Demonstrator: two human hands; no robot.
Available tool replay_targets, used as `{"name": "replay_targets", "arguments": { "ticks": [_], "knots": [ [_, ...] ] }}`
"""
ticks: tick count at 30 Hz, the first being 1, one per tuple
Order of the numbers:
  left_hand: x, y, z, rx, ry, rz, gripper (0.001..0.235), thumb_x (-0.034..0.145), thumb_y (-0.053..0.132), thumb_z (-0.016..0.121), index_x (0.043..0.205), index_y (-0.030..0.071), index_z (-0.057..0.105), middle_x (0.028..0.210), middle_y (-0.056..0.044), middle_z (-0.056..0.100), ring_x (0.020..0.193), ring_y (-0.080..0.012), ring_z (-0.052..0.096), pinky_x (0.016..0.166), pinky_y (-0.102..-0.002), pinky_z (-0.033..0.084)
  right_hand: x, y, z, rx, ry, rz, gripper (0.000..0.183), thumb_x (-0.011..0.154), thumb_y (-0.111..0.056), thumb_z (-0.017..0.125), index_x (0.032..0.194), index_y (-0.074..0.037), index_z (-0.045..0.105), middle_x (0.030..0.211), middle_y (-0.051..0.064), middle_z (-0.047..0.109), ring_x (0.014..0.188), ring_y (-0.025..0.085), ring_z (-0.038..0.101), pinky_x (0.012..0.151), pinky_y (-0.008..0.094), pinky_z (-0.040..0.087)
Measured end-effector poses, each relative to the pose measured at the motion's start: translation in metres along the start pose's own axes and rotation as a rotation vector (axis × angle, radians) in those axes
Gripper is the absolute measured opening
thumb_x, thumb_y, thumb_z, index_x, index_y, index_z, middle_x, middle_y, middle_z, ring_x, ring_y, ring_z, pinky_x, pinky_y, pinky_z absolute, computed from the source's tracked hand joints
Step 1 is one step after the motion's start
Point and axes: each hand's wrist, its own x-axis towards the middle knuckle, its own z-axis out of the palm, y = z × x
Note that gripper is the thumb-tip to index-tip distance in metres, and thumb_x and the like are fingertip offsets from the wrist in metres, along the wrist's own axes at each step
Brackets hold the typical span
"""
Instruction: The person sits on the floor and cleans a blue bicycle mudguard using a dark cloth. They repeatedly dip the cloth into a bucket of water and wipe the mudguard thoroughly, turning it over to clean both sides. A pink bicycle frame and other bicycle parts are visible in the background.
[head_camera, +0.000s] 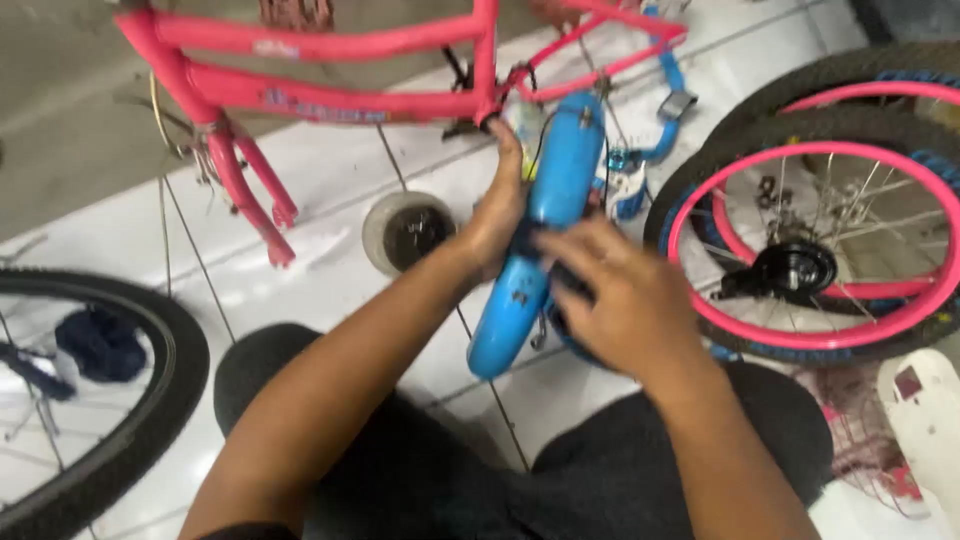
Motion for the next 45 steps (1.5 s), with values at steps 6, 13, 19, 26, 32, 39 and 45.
{"name": "replay_targets", "arguments": {
  "ticks": [6,13,19,26,32,39,45],
  "knots": [
    [0.017,-0.008,-0.009,-0.056,-0.108,0.112,0.119,0.069,0.096,0.005,0.107,0.003,0.069,0.096,-0.019,0.076,0.082,-0.0245,0.076,0.071,-0.031,0.06,-0.01,0.012,0.038,-0.005,0.075,-0.119,0.048,0.077,-0.018,0.08,0.124,-0.016,0.072,0.104,0.007,0.069,0.086,0.031,0.073,0.069,0.044,0.06],
    [-0.004,-0.004,0.008,0.006,-0.099,0.124,0.108,0.069,0.087,0.012,0.107,0.002,0.065,0.082,-0.008,0.069,0.061,-0.0137,0.065,0.038,-0.021,0.046,-0.005,0.003,-0.001,0.026,0.049,-0.028,0.042,0.074,-0.004,0.079,0.114,-0.016,0.077,0.1,-0.002,0.069,0.073,0.017,0.064,0.061,0.032,0.049],
    [0.002,-0.009,0.006,0.02,-0.102,0.2,0.104,0.073,0.083,0.013,0.114,-0.001,0.058,0.084,-0.013,0.068,0.082,-0.0291,0.077,0.073,-0.039,0.066,-0.008,-0.013,-0.006,0.027,-0.163,-0.123,0.051,0.065,0.001,0.065,0.113,-0.015,0.074,0.099,-0.004,0.066,0.076,0.018,0.066,0.06,0.034,0.051],
    [0.005,-0.013,0.008,-0.011,-0.093,0.187,0.099,0.074,0.083,0.02,0.119,0.002,0.054,0.081,-0.011,0.066,0.07,-0.0227,0.069,0.054,-0.03,0.052,-0.014,-0.007,0.001,-0.018,-0.071,-0.085,0.054,0.07,0.004,0.067,0.118,-0.018,0.073,0.101,-0.003,0.063,0.077,0.016,0.064,0.062,0.031,0.05],
    [-0.004,-0.006,0.02,0.054,-0.077,0.144,0.1,0.071,0.084,0.019,0.128,0.007,0.046,0.087,-0.017,0.068,0.072,-0.0252,0.068,0.064,-0.037,0.057,-0.009,0.005,-0.006,-0.003,-0.046,0.036,0.052,0.075,0.005,0.064,0.121,-0.019,0.073,0.105,-0.004,0.067,0.064,0.015,0.058,0.055,0.029,0.046],
    [0.01,-0.003,0.015,0.004,-0.145,0.123,0.103,0.069,0.087,0.016,0.091,-0.001,0.066,0.082,-0.02,0.072,0.076,-0.0281,0.073,0.071,-0.038,0.061,-0.012,0.007,-0.009,0.071,-0.032,0.028,0.052,0.069,0.001,0.065,0.118,-0.016,0.072,0.106,-0.002,0.071,0.061,0.017,0.062,0.056,0.032,0.05],
    [-0.006,0.011,0.027,0.017,-0.07,0.168,0.101,0.067,0.084,0.021,0.096,-0.003,0.064,0.083,-0.016,0.068,0.059,-0.0231,0.063,0.044,-0.036,0.053,-0.008,0.023,-0.003,0.012,0.149,0.09,0.041,0.082,0.0,0.074,0.119,-0.016,0.073,0.107,0.003,0.07,0.064,0.016,0.064,0.054,0.031,0.05]
  ]
}}
